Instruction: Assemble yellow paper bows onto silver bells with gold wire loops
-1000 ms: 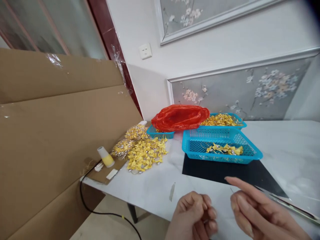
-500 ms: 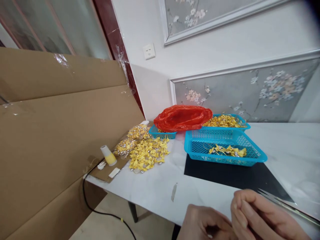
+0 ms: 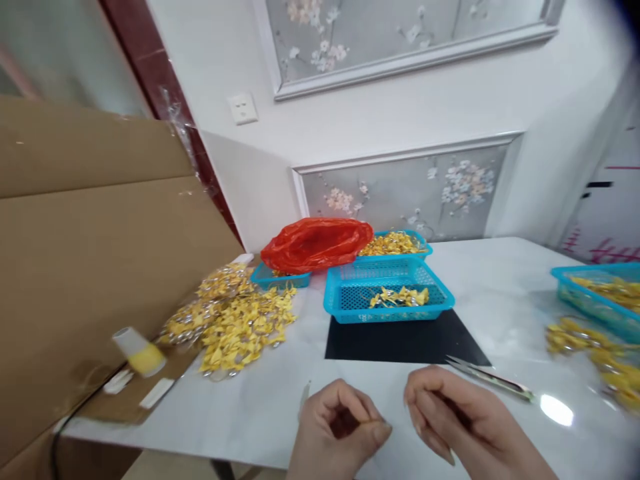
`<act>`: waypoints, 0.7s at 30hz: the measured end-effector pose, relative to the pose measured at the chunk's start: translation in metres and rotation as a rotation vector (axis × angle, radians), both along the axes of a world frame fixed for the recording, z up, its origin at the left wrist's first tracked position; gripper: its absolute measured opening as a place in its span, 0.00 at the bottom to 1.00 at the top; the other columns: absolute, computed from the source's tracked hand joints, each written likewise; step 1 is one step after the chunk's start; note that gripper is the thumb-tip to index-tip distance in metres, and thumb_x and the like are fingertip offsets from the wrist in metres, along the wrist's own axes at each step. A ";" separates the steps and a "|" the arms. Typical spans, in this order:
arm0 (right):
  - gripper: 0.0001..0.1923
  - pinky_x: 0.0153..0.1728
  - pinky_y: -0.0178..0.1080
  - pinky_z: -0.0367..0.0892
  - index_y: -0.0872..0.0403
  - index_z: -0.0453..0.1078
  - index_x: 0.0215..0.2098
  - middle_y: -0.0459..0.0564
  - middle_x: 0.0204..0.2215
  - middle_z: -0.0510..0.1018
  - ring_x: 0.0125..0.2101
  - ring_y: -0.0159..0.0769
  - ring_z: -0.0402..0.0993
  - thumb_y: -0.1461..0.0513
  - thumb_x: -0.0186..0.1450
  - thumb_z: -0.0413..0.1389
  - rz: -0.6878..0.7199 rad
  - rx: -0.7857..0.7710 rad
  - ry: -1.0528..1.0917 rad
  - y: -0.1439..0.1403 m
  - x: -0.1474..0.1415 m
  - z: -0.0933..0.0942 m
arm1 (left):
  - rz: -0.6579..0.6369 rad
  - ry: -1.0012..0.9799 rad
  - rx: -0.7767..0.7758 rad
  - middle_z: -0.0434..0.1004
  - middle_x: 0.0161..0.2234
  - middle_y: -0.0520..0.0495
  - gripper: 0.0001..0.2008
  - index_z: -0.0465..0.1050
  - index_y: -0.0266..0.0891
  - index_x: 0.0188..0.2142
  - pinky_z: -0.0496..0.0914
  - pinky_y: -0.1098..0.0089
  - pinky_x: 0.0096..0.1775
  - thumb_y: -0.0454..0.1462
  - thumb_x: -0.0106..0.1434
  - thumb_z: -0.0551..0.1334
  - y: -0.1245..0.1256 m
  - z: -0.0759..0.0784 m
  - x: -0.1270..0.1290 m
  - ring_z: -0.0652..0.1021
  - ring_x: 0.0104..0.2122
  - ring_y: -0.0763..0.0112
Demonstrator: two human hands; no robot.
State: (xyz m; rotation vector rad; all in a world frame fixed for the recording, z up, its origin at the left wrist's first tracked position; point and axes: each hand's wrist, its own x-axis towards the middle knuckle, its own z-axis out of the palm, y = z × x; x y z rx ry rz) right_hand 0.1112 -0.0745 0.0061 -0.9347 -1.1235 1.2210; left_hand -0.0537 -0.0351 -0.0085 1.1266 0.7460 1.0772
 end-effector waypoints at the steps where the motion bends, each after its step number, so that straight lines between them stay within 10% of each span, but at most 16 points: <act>1: 0.23 0.20 0.34 0.50 0.53 0.68 0.25 0.43 0.19 0.63 0.18 0.28 0.56 0.44 0.65 0.55 -0.048 0.049 -0.062 0.000 0.003 0.003 | 0.007 0.016 0.007 0.76 0.22 0.51 0.17 0.68 0.36 0.20 0.63 0.77 0.27 0.34 0.47 0.76 0.001 0.002 0.001 0.71 0.22 0.77; 13: 0.15 0.23 0.36 0.55 0.51 0.72 0.32 0.47 0.24 0.68 0.24 0.33 0.61 0.49 0.67 0.55 -0.394 0.107 -0.207 0.007 0.058 -0.010 | -0.103 0.514 0.219 0.73 0.25 0.53 0.08 0.69 0.39 0.26 0.64 0.75 0.27 0.36 0.55 0.68 0.025 0.045 0.028 0.71 0.25 0.74; 21: 0.16 0.22 0.34 0.54 0.54 0.72 0.32 0.45 0.23 0.69 0.19 0.27 0.58 0.49 0.65 0.59 -0.293 0.009 0.053 0.006 0.076 -0.024 | 0.051 0.938 0.402 0.74 0.52 0.43 0.13 0.72 0.38 0.49 0.72 0.53 0.47 0.38 0.66 0.63 0.162 0.073 0.074 0.76 0.47 0.57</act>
